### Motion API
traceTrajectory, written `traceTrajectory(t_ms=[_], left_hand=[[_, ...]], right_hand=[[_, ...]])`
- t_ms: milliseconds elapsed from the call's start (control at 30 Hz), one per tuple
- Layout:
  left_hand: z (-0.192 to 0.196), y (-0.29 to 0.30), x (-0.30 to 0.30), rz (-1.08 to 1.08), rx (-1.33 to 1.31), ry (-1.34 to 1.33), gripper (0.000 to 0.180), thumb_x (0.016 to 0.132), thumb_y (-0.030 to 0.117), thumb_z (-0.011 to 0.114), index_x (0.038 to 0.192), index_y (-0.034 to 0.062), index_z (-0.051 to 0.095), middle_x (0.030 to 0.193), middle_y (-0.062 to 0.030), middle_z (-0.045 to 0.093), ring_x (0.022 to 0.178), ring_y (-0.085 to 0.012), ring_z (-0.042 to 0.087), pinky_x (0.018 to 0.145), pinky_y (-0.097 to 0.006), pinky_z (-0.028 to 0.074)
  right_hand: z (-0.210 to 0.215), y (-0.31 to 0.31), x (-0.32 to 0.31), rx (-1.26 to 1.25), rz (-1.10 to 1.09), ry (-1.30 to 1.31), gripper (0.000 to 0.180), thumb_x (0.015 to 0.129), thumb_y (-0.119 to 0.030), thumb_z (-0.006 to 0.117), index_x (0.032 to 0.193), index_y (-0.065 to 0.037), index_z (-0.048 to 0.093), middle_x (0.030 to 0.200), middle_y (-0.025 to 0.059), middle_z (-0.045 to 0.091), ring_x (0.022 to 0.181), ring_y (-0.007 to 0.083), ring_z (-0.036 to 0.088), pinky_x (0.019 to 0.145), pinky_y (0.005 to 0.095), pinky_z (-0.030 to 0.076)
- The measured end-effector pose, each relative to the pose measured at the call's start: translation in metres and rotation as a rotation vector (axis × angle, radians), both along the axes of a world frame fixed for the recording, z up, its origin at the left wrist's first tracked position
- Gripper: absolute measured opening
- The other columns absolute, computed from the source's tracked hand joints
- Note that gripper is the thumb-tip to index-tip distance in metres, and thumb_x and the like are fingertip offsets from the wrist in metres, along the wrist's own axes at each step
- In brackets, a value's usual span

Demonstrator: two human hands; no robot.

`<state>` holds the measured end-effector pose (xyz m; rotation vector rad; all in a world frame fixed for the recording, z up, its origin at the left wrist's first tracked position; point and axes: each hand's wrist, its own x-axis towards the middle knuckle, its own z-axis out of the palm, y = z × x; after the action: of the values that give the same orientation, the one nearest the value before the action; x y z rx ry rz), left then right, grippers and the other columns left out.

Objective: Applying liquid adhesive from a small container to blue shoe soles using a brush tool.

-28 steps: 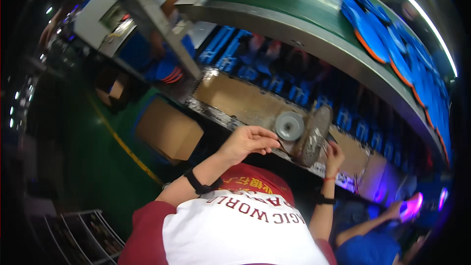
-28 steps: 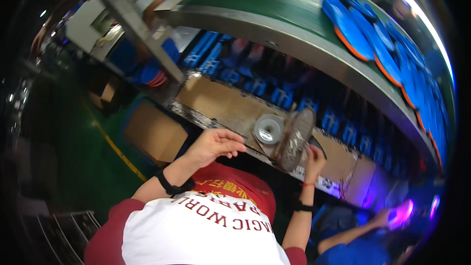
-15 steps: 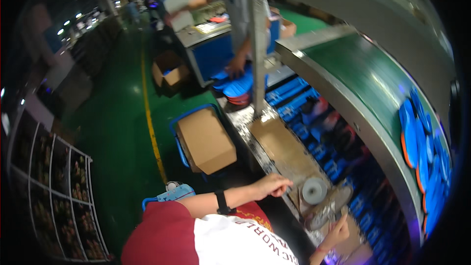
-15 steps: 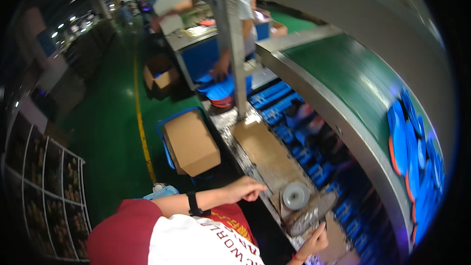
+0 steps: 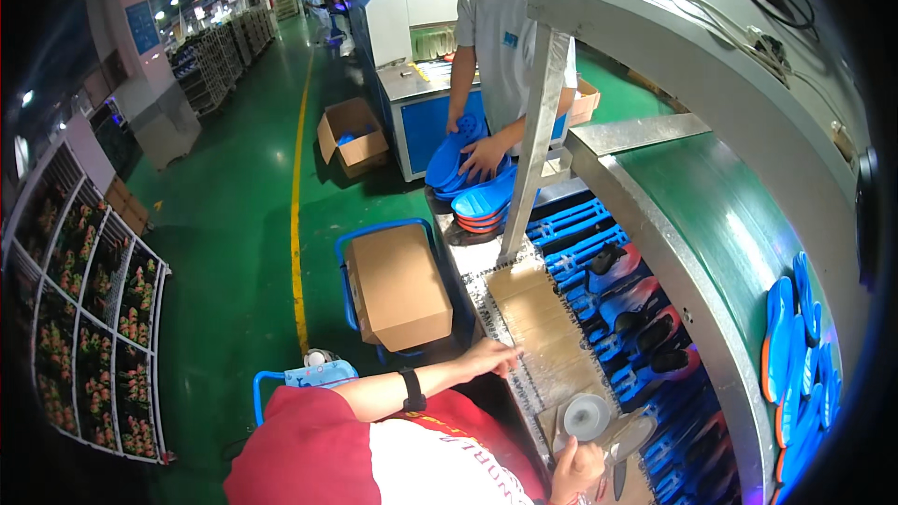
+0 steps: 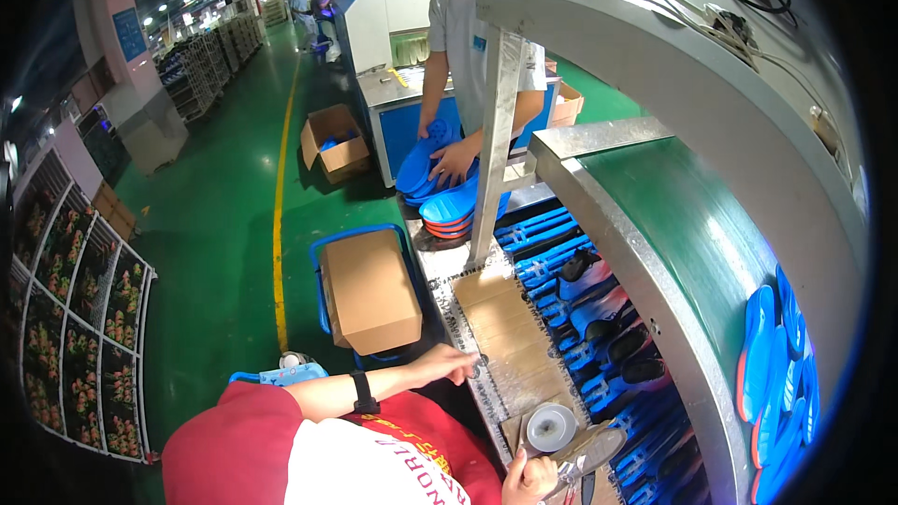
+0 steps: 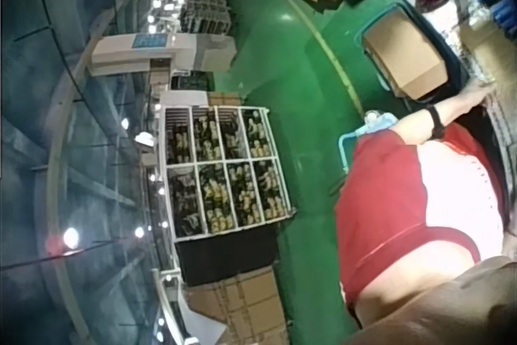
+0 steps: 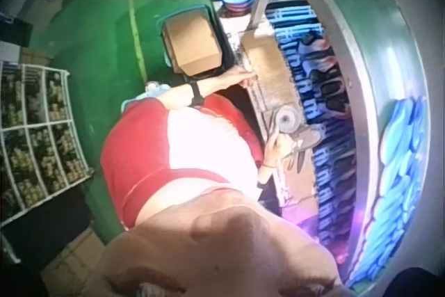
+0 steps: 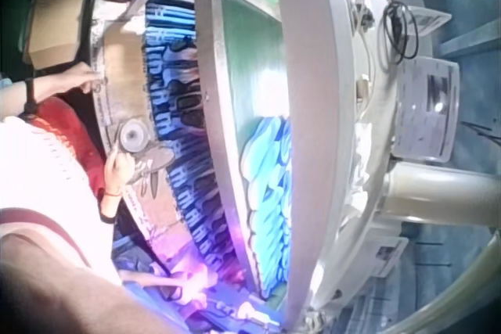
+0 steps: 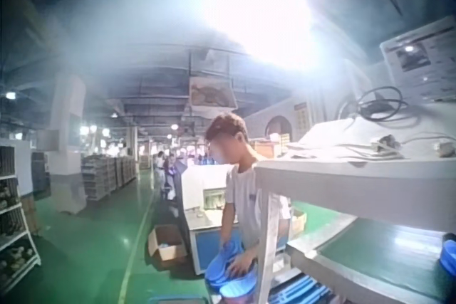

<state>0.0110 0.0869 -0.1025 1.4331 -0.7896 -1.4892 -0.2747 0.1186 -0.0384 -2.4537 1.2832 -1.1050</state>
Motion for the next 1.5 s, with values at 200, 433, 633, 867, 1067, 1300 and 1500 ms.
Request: traceTrajectory(t_ms=[200,433,633,867,1067,1300,1500], left_hand=[[-0.072,-0.019,0.084,0.242,0.202,0.157,0.032,0.091,0.035,0.06,0.084,0.0043,0.065,0.072,-0.0042,0.065,0.063,-0.0105,0.059,0.058,-0.023,0.046],[-0.106,-0.035,0.158,0.393,0.159,0.21,0.012,0.087,0.017,0.066,0.09,0.0059,0.065,0.075,-0.0023,0.065,0.067,-0.0103,0.06,0.06,-0.024,0.048],[-0.14,-0.059,0.224,0.475,0.304,0.351,0.023,0.089,0.031,0.065,0.095,0.0091,0.064,0.077,0.0007,0.064,0.068,-0.0098,0.061,0.063,-0.023,0.05],[-0.143,-0.126,0.296,0.62,0.193,0.187,0.039,0.083,0.04,0.07,0.107,0.0112,0.059,0.106,-0.0035,0.06,0.088,-0.014,0.058,0.075,-0.03,0.051],[-0.138,-0.196,0.327,0.669,0.184,0.171,0.063,0.068,0.058,0.076,0.105,0.0106,0.054,0.112,-0.0036,0.05,0.107,-0.0196,0.045,0.089,-0.04,0.039],[-0.129,-0.224,0.343,0.67,0.172,0.397,0.056,0.077,0.045,0.073,0.116,0.0077,0.058,0.115,-0.0086,0.062,0.104,-0.0263,0.058,0.09,-0.047,0.041],[-0.129,-0.23,0.355,0.438,0.211,0.275,0.049,0.074,0.031,0.078,0.111,0.0023,0.061,0.109,-0.0117,0.064,0.1,-0.0277,0.061,0.091,-0.047,0.042]], right_hand=[[-0.003,-0.01,0.035,0.115,0.049,0.039,0.038,0.085,-0.014,0.063,0.053,-0.007,0.044,0.055,0.0146,0.045,0.055,0.0326,0.046,0.054,0.0444,0.036],[-0.01,-0.036,0.094,0.073,0.143,0.096,0.037,0.077,-0.011,0.069,0.05,-0.002,0.046,0.048,0.0131,0.046,0.045,0.0295,0.045,0.048,0.0408,0.033],[-0.01,-0.055,0.15,0.212,0.16,0.18,0.031,0.069,-0.015,0.073,0.049,-0.003,0.052,0.051,0.0163,0.049,0.05,0.035,0.049,0.051,0.0445,0.036],[-0.009,-0.062,0.192,0.237,0.127,0.254,0.038,0.074,-0.022,0.074,0.048,-0.007,0.052,0.048,0.0106,0.05,0.047,0.0287,0.051,0.05,0.0401,0.04],[-0.016,-0.052,0.216,0.357,0.069,0.249,0.032,0.074,-0.02,0.07,0.05,-0.003,0.055,0.051,0.017,0.053,0.05,0.0342,0.053,0.053,0.0438,0.041],[-0.022,-0.046,0.226,0.349,0.105,0.315,0.033,0.077,-0.023,0.072,0.054,-0.008,0.055,0.052,0.0066,0.054,0.053,0.0246,0.054,0.055,0.0367,0.042],[-0.026,-0.038,0.226,0.393,0.093,0.349,0.032,0.077,-0.025,0.071,0.054,-0.008,0.056,0.054,0.0054,0.055,0.055,0.023,0.054,0.056,0.0354,0.042]])
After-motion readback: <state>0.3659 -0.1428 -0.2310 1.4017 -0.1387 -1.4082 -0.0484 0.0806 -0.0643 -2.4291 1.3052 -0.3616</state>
